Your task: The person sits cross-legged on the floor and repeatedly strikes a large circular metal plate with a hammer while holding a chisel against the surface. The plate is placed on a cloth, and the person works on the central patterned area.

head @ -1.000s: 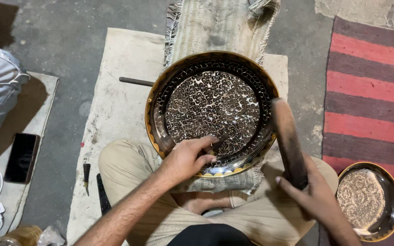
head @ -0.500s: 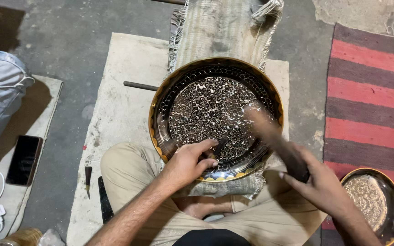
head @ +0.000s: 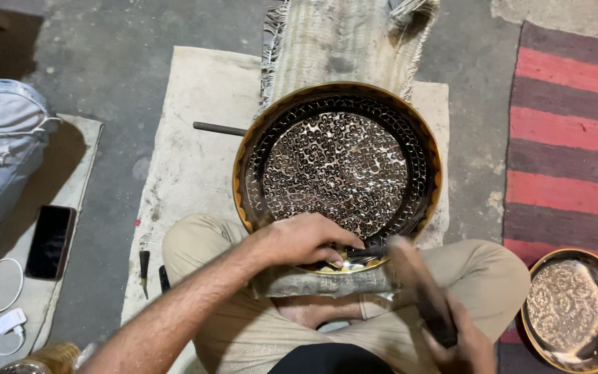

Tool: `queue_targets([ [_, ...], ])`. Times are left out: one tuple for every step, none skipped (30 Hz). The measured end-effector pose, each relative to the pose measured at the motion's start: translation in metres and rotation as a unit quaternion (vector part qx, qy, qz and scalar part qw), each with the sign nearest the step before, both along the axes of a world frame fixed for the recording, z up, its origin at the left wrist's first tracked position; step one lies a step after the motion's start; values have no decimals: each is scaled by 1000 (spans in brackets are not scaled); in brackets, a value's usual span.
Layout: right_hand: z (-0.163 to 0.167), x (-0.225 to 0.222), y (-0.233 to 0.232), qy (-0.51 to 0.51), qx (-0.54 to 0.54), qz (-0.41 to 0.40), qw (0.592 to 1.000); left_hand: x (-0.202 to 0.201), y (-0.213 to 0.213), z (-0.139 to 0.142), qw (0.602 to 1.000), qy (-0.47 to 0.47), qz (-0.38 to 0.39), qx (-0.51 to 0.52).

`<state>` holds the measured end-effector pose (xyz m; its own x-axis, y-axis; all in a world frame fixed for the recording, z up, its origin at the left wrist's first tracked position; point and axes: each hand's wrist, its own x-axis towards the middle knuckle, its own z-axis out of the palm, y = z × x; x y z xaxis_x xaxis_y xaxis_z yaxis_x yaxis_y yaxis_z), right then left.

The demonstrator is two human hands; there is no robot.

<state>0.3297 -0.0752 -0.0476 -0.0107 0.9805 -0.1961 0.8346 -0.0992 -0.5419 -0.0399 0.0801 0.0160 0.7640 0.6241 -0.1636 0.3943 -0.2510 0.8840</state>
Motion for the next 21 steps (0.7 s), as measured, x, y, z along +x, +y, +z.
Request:
queue_targets([
  [-8,-8,-15,21,58,-35,998,0,2,0,1000,2,-14,0],
  [-14,-14,-26,40,115,-70,990,0,2,0,1000,3,-27,1],
  [-16,-19,-34,44,125,-68,989,0,3,1,999,5,-39,1],
  [-18,-26,-40,48,137,-66,987,-1,5,2,999,7,-52,3],
  [-18,-32,-46,52,148,-65,985,0,6,2,998,8,-65,4],
  [-19,-36,-51,55,159,-64,984,1,7,3,997,16,-73,6],
  [-18,-37,-53,58,168,-62,982,2,8,3,997,23,-79,7],
  [-15,-38,-53,61,178,-59,980,3,8,3,996,31,-84,7],
  [-13,-37,-51,54,165,-56,983,2,8,3,997,37,-66,-1],
  [-10,-34,-48,48,151,-54,986,1,7,4,998,44,-48,-11],
  [-8,-30,-43,42,138,-50,988,0,6,3,998,51,-29,-20],
  [-5,-26,-38,36,126,-47,990,-2,5,4,999,41,-14,-3],
  [-3,-23,-33,30,113,-46,992,-4,4,4,999,31,0,13],
  [-3,-21,-29,23,100,-44,994,-5,3,3,999,20,14,28],
  [-2,-20,-26,10,73,-53,996,-4,2,3,999,26,14,26],
  [-3,-21,-23,-3,47,-63,997,-4,3,3,999,32,13,25],
  [-3,-21,-20,-17,21,-74,997,-3,2,3,999,38,12,23],
  [-4,-23,-17,90,43,-80,992,-3,3,3,999,41,13,19],
  [-5,-26,-14,195,65,-85,975,-2,3,3,999,44,14,15],
  [-3,-29,-11,296,86,-91,947,-2,2,3,999,46,15,10],
  [0,-30,-7,192,69,-47,978,-1,1,4,999,41,21,16],
])
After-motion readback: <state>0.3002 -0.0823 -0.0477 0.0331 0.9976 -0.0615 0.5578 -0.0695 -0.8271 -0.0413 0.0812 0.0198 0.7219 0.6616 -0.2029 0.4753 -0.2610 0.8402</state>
